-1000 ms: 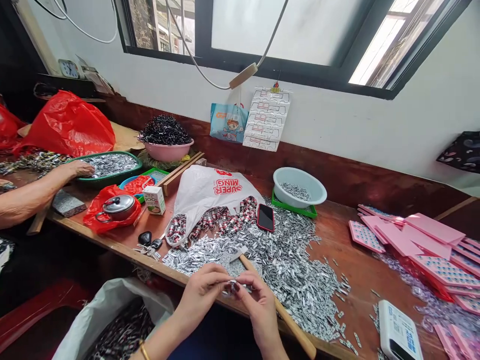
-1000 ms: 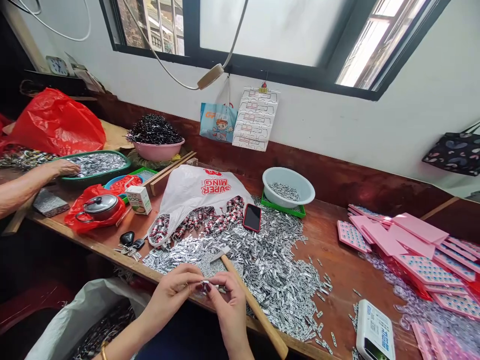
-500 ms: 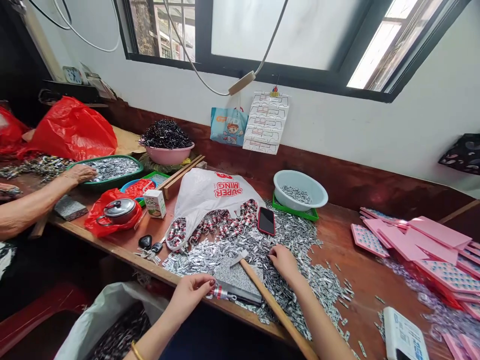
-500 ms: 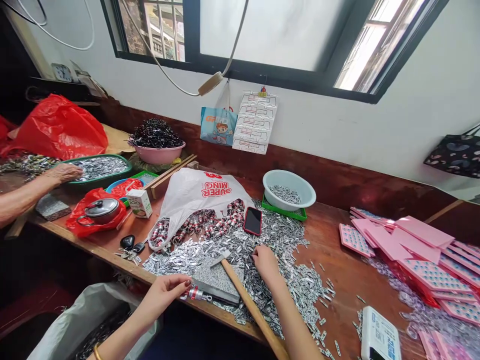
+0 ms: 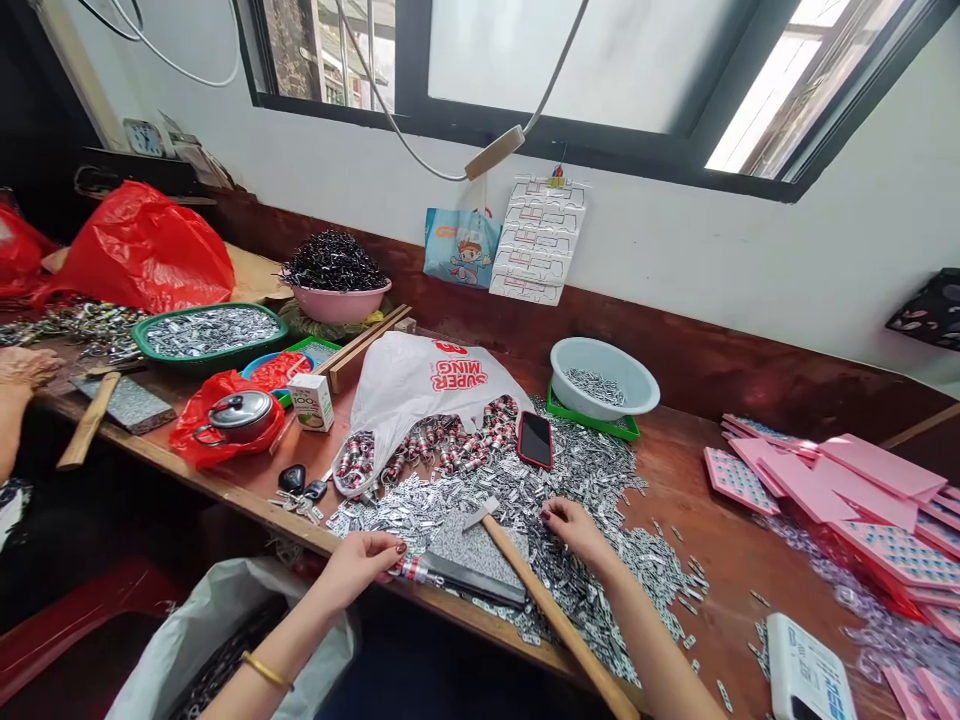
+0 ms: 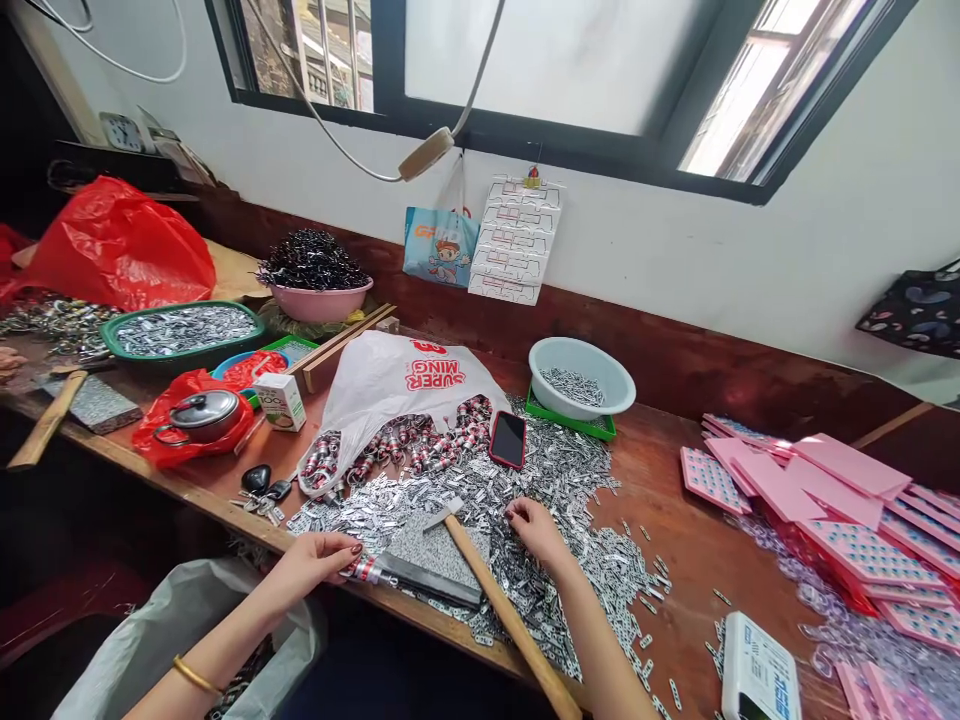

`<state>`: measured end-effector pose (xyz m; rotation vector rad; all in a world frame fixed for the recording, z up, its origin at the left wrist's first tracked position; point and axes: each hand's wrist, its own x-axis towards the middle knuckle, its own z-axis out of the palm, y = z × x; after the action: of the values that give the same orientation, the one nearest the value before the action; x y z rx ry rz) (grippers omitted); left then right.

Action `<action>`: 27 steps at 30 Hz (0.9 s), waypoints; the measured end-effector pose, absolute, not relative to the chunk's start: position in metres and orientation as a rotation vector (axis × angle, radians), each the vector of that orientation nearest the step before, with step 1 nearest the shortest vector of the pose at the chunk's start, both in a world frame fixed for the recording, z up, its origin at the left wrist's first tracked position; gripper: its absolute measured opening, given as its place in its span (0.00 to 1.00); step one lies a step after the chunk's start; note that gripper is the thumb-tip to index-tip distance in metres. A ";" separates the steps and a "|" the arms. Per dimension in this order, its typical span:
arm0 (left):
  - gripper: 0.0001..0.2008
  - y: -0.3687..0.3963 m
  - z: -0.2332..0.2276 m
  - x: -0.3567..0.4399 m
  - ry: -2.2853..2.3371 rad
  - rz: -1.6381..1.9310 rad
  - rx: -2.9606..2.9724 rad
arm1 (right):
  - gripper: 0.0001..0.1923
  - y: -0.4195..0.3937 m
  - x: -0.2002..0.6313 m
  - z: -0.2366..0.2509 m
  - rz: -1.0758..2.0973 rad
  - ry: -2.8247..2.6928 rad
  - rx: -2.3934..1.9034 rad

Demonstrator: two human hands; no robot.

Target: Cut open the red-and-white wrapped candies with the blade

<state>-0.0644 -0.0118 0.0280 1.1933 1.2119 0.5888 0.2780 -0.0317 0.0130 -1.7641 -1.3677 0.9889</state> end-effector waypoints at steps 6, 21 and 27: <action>0.17 -0.008 0.023 -0.062 1.201 0.539 1.182 | 0.21 -0.052 0.267 0.026 1.253 -1.112 -1.448; 0.15 -0.009 0.027 -0.056 1.187 0.529 1.195 | 0.06 -0.063 0.116 0.021 1.036 -1.464 -1.335; 0.12 -0.011 0.024 -0.055 1.176 0.545 1.217 | 0.12 -0.059 0.103 0.003 0.213 -2.003 -1.244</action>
<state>-0.0554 -0.0112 0.0244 1.2167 1.1762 0.5449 0.1034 -0.0589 0.0027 -1.2441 -2.0027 0.2131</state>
